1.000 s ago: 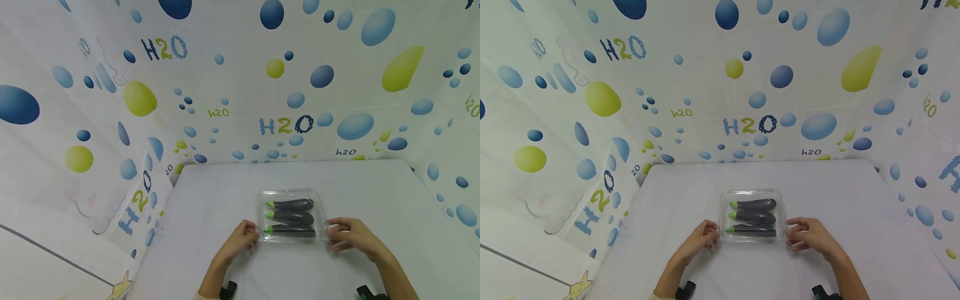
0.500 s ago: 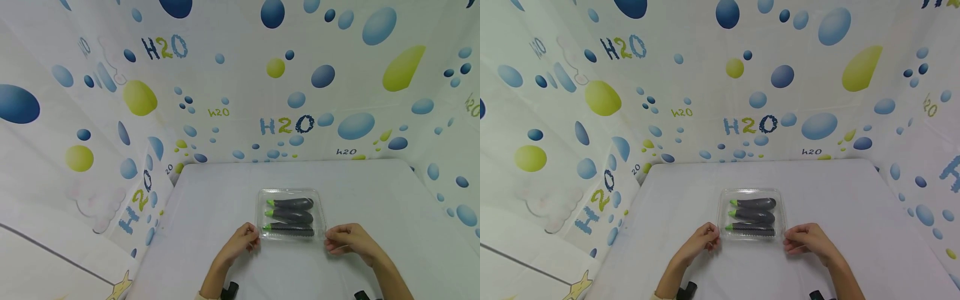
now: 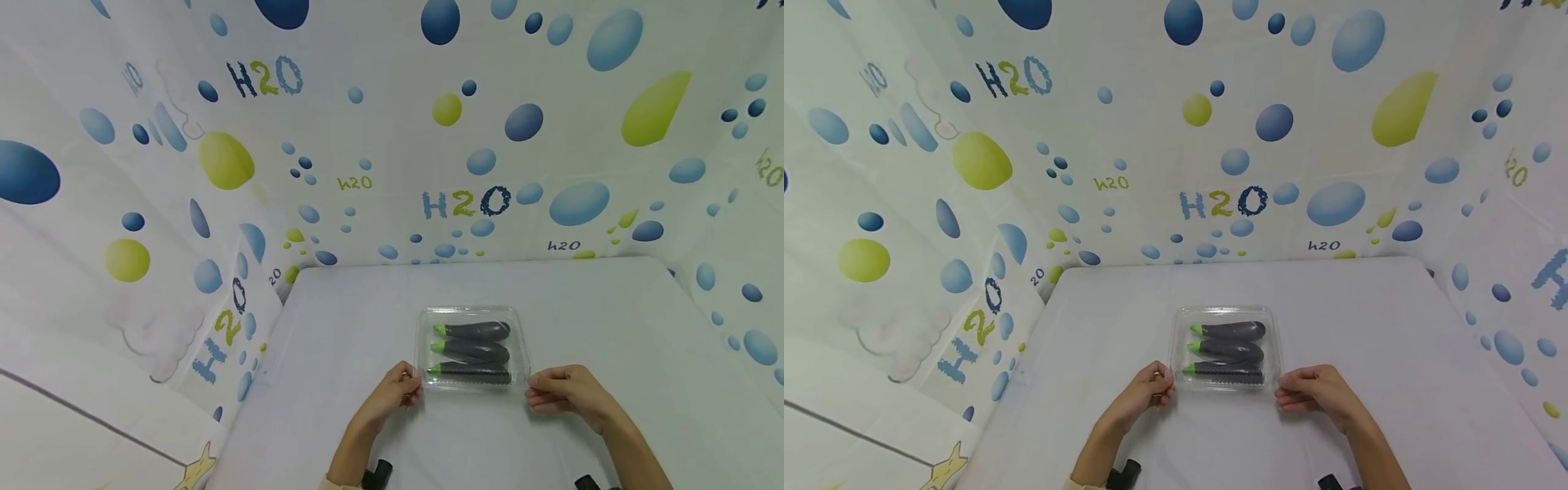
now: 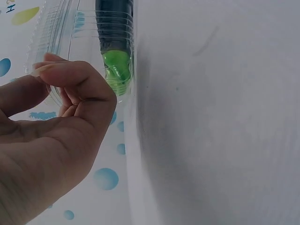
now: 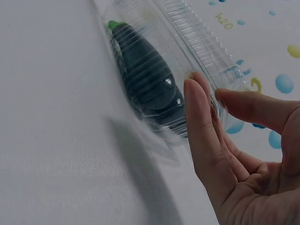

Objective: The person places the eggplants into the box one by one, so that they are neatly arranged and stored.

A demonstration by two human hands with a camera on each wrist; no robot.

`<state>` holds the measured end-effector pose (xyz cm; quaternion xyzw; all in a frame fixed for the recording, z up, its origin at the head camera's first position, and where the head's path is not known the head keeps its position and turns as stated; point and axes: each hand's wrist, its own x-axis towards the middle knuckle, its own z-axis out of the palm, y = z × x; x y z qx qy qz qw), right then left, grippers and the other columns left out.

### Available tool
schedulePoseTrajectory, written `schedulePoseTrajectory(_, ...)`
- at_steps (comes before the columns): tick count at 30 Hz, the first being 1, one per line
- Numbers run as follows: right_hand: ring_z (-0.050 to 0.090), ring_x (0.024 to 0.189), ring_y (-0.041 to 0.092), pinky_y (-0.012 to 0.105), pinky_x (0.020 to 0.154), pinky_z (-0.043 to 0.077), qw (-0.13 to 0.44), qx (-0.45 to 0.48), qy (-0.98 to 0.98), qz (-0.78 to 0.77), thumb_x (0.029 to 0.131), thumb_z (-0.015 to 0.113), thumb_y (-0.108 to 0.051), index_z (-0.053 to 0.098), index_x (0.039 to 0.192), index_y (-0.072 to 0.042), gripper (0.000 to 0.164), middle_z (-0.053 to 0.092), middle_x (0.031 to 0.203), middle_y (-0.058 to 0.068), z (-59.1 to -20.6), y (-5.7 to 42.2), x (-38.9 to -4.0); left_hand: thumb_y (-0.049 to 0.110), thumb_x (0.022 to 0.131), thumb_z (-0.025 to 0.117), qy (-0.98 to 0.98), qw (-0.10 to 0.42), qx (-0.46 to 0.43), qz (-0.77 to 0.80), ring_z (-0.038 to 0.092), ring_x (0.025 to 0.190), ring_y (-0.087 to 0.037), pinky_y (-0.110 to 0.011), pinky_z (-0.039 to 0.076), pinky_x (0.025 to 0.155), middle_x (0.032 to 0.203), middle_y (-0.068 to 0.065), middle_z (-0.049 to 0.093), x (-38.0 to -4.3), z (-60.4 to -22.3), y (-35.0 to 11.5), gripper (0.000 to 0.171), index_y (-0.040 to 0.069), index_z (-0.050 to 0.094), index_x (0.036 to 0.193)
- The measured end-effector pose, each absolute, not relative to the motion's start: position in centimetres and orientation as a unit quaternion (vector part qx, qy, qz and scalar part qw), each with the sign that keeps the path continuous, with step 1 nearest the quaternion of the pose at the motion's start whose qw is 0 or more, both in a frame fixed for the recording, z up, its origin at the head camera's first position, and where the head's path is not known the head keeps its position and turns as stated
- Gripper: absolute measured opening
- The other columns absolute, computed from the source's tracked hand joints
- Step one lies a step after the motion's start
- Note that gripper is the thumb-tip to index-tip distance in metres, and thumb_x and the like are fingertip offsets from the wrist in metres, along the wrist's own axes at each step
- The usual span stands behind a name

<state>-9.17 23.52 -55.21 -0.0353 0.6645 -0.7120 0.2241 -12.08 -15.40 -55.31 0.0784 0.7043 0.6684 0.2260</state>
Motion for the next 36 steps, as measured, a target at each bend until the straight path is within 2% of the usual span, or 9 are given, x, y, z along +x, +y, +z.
schedulePoseTrajectory(17,0.078,0.089,0.024,0.038,0.081,0.061,0.207,-0.050,0.662,-0.719,0.104,0.062,-0.007,0.062,0.118,0.023,0.033,0.078,0.099,0.016,-55.62,23.45,-8.98,0.006,0.104,0.054,0.677,0.212,0.059,0.703,0.046,0.067,-0.012,-0.025,0.042,0.060,0.079,-0.003,0.059,-11.87,-55.65,-14.88,0.009,0.003,0.047,0.100)
schedulePoseTrajectory(29,0.078,0.083,0.023,0.039,0.078,0.061,0.174,-0.041,0.666,-0.725,0.100,0.065,-0.003,0.064,0.111,0.024,0.029,0.078,0.091,0.014,-56.00,22.92,-8.97,0.005,0.103,0.055,0.673,0.214,0.065,0.705,0.049,0.067,-0.010,-0.024,0.045,0.061,0.079,-0.004,0.061,-11.99,-55.98,-15.05,0.008,0.002,0.047,0.100)
schedulePoseTrajectory(36,0.078,0.083,0.024,0.039,0.078,0.061,0.166,-0.031,0.666,-0.727,0.100,0.066,-0.002,0.063,0.112,0.026,0.031,0.078,0.091,0.014,-56.05,22.66,-8.80,0.001,0.103,0.054,0.664,0.207,0.059,0.716,0.050,0.066,-0.010,-0.025,0.047,0.062,0.078,-0.004,0.062,-11.90,-55.99,-14.99,0.010,0.003,0.047,0.097)
